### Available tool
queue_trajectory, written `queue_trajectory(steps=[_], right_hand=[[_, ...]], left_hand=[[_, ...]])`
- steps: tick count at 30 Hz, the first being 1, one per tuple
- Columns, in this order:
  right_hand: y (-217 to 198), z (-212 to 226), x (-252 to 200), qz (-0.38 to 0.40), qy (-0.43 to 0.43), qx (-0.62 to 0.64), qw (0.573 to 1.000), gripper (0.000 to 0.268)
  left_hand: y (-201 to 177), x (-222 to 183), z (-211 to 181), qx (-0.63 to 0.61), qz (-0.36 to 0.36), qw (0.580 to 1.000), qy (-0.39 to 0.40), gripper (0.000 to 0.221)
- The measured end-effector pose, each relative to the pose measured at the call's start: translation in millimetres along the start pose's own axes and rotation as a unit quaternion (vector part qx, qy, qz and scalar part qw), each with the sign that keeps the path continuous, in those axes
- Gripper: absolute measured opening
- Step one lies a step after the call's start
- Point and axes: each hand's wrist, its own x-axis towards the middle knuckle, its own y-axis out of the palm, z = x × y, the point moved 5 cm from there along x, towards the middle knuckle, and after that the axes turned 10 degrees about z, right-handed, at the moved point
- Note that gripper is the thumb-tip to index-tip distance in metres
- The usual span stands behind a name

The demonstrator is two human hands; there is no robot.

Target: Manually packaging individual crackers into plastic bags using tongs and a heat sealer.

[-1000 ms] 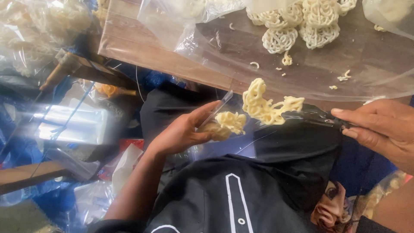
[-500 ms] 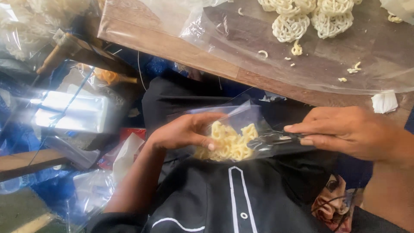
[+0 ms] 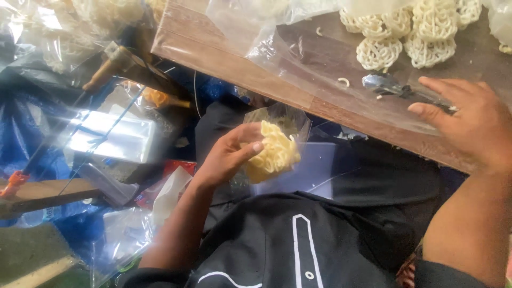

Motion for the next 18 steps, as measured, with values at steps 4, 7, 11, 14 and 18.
queue_trajectory(steps=[4,7,11,14,18], right_hand=[[-17.8,139.8,17.1,-0.026,-0.183,0.202,0.962,0.063],[12.0,215.2,33.8,0.045,-0.181,0.474,0.86,0.056],[31.9,275.0,55.0,0.058,-0.177,0.606,0.773,0.018],[32.9,313.0,69.2,0.091,-0.183,0.665,0.718,0.013],[62.4,359.6,94.8,0.134,-0.093,0.751,0.64,0.016]], left_hand=[[3.7,-7.6,-5.8,-0.045,-0.013,0.997,0.061,0.044],[1.3,-15.7,-4.2,-0.047,-0.087,0.993,0.069,0.053],[-17.0,-38.0,-12.3,-0.065,-0.199,0.974,0.088,0.048],[-43.6,-62.3,-11.4,-0.095,-0.282,0.947,0.122,0.035],[-76.0,-91.7,3.3,-0.166,-0.396,0.884,0.188,0.019]])
